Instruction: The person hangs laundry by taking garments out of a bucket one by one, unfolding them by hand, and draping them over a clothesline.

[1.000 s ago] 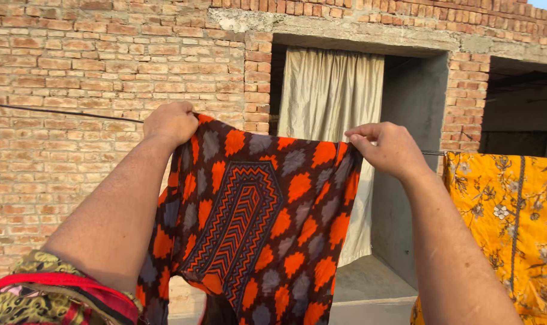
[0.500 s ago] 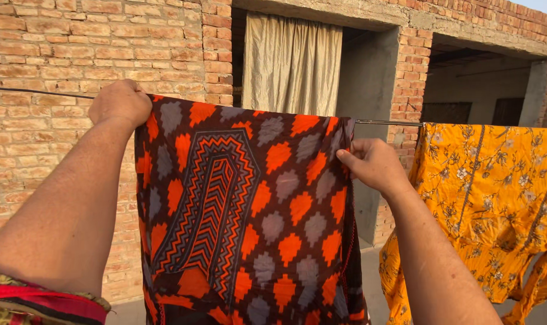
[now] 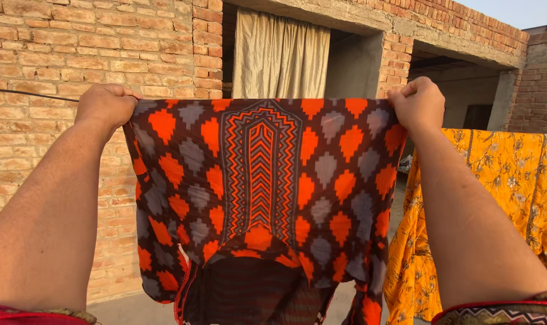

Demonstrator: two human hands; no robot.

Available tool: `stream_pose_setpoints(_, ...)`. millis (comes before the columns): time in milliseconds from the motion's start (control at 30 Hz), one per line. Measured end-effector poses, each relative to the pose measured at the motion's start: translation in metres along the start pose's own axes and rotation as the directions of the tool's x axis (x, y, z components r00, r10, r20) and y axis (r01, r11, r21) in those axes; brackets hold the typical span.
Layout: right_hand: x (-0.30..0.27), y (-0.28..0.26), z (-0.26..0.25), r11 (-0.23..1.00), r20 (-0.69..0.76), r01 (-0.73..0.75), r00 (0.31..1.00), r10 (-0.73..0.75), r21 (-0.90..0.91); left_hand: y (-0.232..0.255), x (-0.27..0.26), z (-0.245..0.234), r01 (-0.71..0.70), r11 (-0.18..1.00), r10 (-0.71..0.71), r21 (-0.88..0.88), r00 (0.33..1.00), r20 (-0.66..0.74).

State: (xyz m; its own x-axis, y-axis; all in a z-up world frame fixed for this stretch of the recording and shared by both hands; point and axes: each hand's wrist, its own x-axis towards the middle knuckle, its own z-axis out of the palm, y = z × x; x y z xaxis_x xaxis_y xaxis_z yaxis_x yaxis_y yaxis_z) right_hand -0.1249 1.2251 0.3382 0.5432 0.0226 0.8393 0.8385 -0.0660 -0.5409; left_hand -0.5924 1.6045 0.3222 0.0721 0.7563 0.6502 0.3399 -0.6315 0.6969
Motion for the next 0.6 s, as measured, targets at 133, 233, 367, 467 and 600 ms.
stream_pose_setpoints(133,-0.013,-0.010,-0.020,0.743,0.146,0.266,0.964,-0.224,-0.614,0.017,-0.005,-0.014,0.006,0.989,-0.014,0.148,0.999,0.050)
stream_pose_setpoints(233,-0.023,-0.013,-0.030,0.799,0.220,0.252,0.963,-0.153,-0.546,0.029,-0.005,-0.024,-0.017,0.956,-0.003,0.292,0.998,0.068)
stream_pose_setpoints(367,-0.054,0.000,-0.040,0.809,0.092,0.321,0.944,-0.318,-0.493,0.030,-0.012,-0.021,-0.043,0.960,0.066,0.277,0.995,-0.075)
stream_pose_setpoints(467,-0.071,0.007,-0.044,0.831,-0.025,0.432,0.883,-0.469,-0.351,0.024,-0.020,-0.014,-0.221,0.891,0.319,0.396,0.926,-0.201)
stream_pose_setpoints(600,-0.089,0.007,-0.045,0.701,0.024,0.661,0.732,-0.681,-0.266,0.017,-0.054,-0.012,-0.501,0.792,0.604,0.348,0.724,-0.333)
